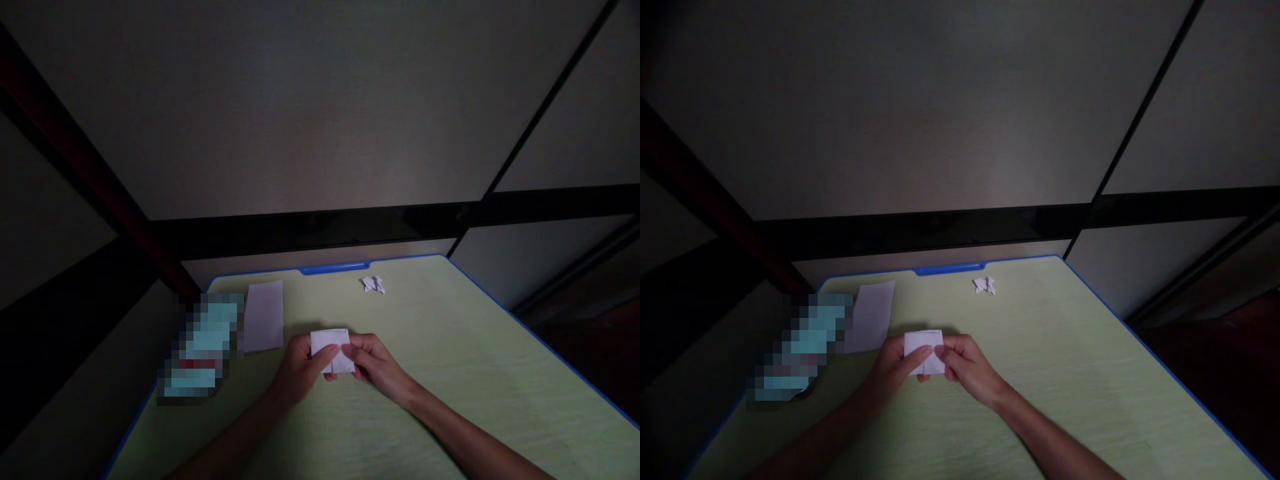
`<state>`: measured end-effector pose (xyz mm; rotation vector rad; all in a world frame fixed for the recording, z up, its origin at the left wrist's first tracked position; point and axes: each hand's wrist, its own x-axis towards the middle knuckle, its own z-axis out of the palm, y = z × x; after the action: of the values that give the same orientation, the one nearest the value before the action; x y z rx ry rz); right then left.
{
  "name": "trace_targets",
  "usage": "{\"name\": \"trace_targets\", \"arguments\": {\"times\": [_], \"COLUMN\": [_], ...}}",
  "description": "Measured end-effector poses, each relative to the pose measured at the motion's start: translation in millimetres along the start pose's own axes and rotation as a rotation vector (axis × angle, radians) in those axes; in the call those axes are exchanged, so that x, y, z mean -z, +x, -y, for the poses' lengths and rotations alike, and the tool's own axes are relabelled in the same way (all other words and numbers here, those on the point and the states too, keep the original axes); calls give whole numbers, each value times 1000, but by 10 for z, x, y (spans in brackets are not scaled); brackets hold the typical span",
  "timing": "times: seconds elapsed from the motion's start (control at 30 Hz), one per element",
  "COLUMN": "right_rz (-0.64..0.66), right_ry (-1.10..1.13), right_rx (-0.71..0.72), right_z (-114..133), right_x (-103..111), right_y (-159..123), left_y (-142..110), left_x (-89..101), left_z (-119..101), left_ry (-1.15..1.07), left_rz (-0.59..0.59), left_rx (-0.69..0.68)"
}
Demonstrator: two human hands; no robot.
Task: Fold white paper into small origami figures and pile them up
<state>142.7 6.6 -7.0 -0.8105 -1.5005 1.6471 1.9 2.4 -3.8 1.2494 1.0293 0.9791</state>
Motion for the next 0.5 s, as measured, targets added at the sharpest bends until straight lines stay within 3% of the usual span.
{"name": "trace_targets", "arguments": {"times": [0.23, 0.5], "right_rz": [-58, -107], "right_ry": [213, -18], "right_rx": [55, 27], "right_z": [-80, -8], "right_x": [-43, -52], "right_y": [5, 23], "left_y": [-3, -31], "left_x": [-96, -88], "left_z": [-8, -82], "left_ry": [-185, -15], "left_rz": [-6, -237], "left_rx": [37, -6]}}
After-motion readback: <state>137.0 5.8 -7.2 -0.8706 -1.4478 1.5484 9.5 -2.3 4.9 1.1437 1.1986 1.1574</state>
